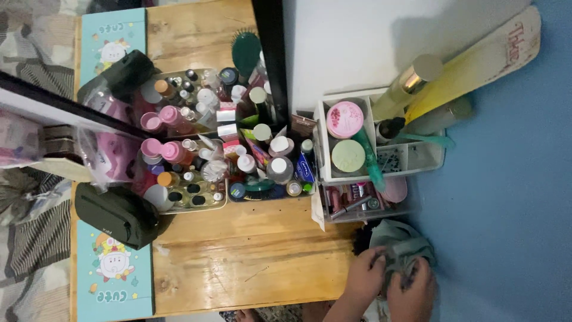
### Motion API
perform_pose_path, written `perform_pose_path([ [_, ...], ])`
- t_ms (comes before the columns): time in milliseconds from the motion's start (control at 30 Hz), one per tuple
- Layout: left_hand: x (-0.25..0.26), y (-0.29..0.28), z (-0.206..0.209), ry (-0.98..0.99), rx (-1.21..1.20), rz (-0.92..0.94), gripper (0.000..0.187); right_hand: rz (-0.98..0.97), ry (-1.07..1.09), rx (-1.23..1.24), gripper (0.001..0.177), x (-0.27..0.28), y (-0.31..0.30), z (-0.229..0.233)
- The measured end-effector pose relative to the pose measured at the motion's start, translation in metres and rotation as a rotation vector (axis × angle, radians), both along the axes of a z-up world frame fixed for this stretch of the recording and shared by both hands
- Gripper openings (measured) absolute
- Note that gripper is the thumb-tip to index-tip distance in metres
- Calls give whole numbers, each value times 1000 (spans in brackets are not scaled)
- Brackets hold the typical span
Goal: Organizing various household items including an iron, hair dryer, and cosmetic bottles in a bedroom area.
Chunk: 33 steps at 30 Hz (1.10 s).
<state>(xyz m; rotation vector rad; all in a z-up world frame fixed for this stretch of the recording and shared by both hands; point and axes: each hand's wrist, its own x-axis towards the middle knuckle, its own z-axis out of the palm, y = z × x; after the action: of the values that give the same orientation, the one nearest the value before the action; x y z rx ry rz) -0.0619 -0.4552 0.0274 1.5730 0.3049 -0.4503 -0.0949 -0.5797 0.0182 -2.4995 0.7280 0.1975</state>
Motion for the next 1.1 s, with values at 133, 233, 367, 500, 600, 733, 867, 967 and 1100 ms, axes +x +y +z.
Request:
perform_pose_path([
  [133,-2,17,39,97,-32,106,28,-68,-175,-159,62,-2,17,24],
  [233,2,41,55,154,-78,286,25,-31,-18,-109,53,14,42,40],
  [367,10,95,51,47,-51,549,21,247,-369,-30,48,50,143,107],
  [500,29,188,74,-74,-67,862,18,529,-576,124,42,86,243,148],
  [600,39,265,93,-207,-16,967,18,673,-687,179,45,103,319,159],
  [733,38,370,110,-235,4,1071,20,799,-704,312,44,106,419,158],
  [867,22,466,95,-261,72,1155,20,918,-776,294,44,102,511,138],
  [967,8,531,71,-352,-139,1216,21,954,-545,313,41,104,576,114],
  [1100,-16,596,31,-122,89,1199,38,899,-190,229,53,105,644,69],
])
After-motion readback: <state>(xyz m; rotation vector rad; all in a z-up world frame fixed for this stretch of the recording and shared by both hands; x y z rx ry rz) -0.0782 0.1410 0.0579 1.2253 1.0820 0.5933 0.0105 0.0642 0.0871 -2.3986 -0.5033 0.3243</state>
